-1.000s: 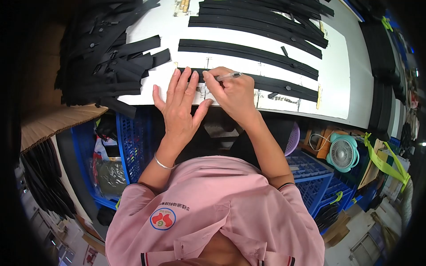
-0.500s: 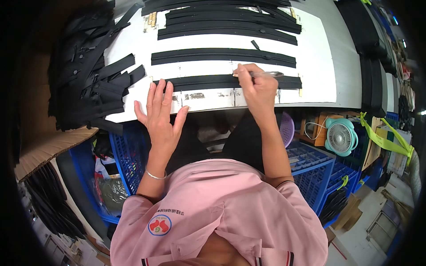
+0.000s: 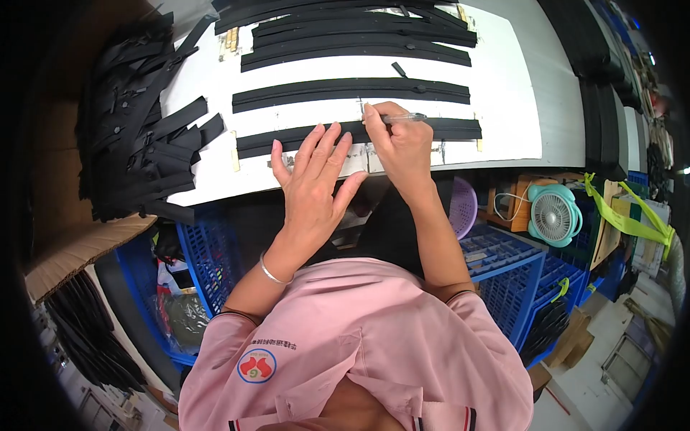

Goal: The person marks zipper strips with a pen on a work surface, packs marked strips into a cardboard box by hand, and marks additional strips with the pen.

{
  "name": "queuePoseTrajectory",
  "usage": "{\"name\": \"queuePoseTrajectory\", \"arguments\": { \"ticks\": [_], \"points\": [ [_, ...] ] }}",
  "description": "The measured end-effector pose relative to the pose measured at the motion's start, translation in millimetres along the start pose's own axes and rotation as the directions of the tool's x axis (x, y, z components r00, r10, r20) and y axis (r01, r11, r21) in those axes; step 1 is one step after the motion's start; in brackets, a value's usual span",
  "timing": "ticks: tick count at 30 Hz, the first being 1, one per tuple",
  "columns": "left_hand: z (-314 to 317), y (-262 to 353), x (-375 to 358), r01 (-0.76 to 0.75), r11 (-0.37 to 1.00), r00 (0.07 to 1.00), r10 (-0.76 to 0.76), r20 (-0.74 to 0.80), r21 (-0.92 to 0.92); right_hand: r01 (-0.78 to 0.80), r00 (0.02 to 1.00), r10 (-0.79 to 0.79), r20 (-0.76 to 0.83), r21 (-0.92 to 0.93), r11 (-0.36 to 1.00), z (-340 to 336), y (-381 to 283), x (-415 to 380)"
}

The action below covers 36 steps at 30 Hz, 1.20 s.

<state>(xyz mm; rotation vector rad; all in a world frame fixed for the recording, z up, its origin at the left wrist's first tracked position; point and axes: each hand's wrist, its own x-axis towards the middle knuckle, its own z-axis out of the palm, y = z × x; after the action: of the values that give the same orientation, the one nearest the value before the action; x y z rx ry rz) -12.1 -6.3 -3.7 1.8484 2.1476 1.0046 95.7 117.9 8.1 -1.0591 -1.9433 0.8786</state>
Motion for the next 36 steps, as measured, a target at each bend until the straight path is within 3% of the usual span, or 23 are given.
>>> {"name": "queuePoseTrajectory", "arguments": {
  "ticks": [5,8,11,17,20,21,24,26,28,31,36],
  "points": [
    [0.8,0.6,-0.4,0.002,1.0,1.0,-0.002,0.002,0.028,0.024,0.999,-0.023,-0.036,0.049,0.998,1.1,3.4,-1.4],
    [0.9,0.7,-0.2,0.0,0.999,1.0,0.0,0.006,0.048,0.06,0.997,-0.064,0.044,0.076,0.995,-4.8,10.7,-4.4],
    [1.8,0.9,-0.5,0.001,0.999,1.0,-0.001,0.002,0.053,0.049,0.997,-0.053,0.059,0.07,0.996,-4.9,11.1,-4.3],
    [2.9,1.4,-0.3,0.005,0.998,1.0,-0.005,-0.004,0.058,0.181,0.982,-0.182,0.056,0.018,0.983,-1.2,17.1,-3.4],
    [3.7,1.5,-0.5,0.002,0.998,1.0,-0.001,-0.006,0.067,0.175,0.981,-0.181,0.067,0.087,0.981,-6.2,22.7,-4.9],
    [5.8,0.0,-0.8,-0.026,0.995,1.0,0.027,-0.014,0.099,0.023,0.999,-0.03,0.024,0.255,0.967,-19.4,9.1,-8.0],
    [5.8,-0.6,-1.5,-0.035,0.994,0.999,0.035,-0.004,0.105,-0.077,0.985,0.116,-0.128,0.279,0.957,-45.8,13.8,-5.0],
    [4.1,0.8,-1.6,-0.008,0.995,1.0,0.006,0.016,0.098,-0.114,0.964,0.172,-0.203,0.27,0.956,-64.0,26.4,5.2],
    [3.7,1.9,-1.3,-0.002,0.995,1.0,0.0,0.021,0.098,-0.211,0.953,0.232,-0.197,0.121,0.97,-81.2,43.9,12.0],
    [5.7,8.8,0.4,0.049,0.998,0.999,-0.048,-0.022,0.05,-0.204,0.966,0.22,-0.134,0.123,0.971,-85.8,59.1,11.3],
    [28.1,38.2,33.9,-0.064,0.993,0.996,0.057,-0.071,-0.099,-0.177,0.974,0.191,-0.123,0.111,0.978,-83.5,62.1,10.7]
  ]
}}
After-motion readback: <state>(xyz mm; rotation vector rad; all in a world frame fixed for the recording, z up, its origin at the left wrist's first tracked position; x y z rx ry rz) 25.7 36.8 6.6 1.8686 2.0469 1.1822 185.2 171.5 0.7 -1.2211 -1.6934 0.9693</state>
